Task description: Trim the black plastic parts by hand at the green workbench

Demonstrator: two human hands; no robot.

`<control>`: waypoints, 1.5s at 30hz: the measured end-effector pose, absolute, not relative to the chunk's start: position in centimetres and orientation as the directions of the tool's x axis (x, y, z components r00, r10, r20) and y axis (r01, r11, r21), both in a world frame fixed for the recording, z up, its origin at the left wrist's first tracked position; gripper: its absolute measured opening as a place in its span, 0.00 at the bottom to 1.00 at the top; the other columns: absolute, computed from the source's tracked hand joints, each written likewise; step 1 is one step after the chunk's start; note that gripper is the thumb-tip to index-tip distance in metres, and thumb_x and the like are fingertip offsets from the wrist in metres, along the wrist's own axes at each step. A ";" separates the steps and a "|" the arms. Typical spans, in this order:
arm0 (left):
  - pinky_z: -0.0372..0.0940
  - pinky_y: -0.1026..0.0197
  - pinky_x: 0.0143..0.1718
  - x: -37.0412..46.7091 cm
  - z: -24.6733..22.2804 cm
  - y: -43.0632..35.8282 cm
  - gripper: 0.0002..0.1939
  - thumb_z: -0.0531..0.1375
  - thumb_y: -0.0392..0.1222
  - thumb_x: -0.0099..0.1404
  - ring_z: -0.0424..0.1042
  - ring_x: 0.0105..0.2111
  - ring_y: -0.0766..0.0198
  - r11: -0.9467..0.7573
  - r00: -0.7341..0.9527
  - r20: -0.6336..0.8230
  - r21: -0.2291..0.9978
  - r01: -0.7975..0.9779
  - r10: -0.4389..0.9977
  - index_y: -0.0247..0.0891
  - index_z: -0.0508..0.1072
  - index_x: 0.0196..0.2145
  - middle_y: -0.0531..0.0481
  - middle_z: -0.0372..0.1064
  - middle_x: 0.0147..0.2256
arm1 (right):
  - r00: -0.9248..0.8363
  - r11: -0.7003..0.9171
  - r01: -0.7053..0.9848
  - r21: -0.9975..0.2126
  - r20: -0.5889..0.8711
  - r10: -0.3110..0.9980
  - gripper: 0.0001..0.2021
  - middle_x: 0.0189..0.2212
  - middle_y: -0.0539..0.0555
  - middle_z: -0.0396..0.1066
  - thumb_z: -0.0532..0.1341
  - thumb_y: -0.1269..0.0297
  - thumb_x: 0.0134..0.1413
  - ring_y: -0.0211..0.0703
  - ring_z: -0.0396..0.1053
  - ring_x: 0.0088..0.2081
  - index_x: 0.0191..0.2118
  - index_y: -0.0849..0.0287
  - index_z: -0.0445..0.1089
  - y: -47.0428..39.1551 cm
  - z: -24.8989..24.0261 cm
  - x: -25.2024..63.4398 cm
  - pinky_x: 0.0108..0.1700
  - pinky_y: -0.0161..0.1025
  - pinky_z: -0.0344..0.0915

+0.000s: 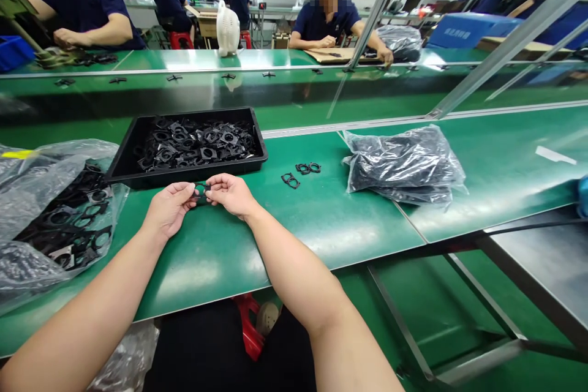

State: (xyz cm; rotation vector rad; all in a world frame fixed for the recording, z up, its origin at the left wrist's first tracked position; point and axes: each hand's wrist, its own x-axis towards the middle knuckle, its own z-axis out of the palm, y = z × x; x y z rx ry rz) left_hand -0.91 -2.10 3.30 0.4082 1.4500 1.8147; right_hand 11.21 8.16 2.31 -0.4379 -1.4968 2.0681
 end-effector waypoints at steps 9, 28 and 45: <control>0.65 0.64 0.39 -0.4 3.1 -2.2 0.19 0.68 0.47 0.50 0.71 0.39 0.65 -0.156 -0.649 0.030 0.978 -0.137 0.760 0.36 0.76 0.39 0.47 0.73 0.40 | -0.817 -0.358 -0.157 -0.921 -0.082 0.571 0.20 0.23 0.51 0.73 0.71 0.54 0.36 0.33 0.71 0.22 0.30 0.63 0.66 8.5 3.2 11.8 0.22 0.29 0.67; 0.67 0.62 0.34 -0.9 3.5 -2.8 0.12 0.67 0.42 0.53 0.74 0.34 0.61 0.058 -0.278 -0.240 0.844 -0.533 0.930 0.35 0.76 0.36 0.46 0.75 0.32 | -0.615 0.250 -0.204 -0.946 0.323 0.720 0.12 0.29 0.50 0.69 0.66 0.57 0.45 0.33 0.65 0.29 0.33 0.60 0.70 8.1 3.1 11.9 0.32 0.33 0.65; 0.65 0.66 0.33 -0.5 3.7 -2.9 0.16 0.71 0.39 0.46 0.69 0.31 0.68 0.078 -0.326 -0.244 0.891 -0.447 0.914 0.31 0.78 0.34 0.45 0.75 0.33 | -0.668 0.629 -0.185 -0.755 0.566 0.483 0.04 0.31 0.52 0.67 0.61 0.66 0.53 0.38 0.65 0.36 0.29 0.58 0.68 7.6 3.3 12.7 0.41 0.37 0.63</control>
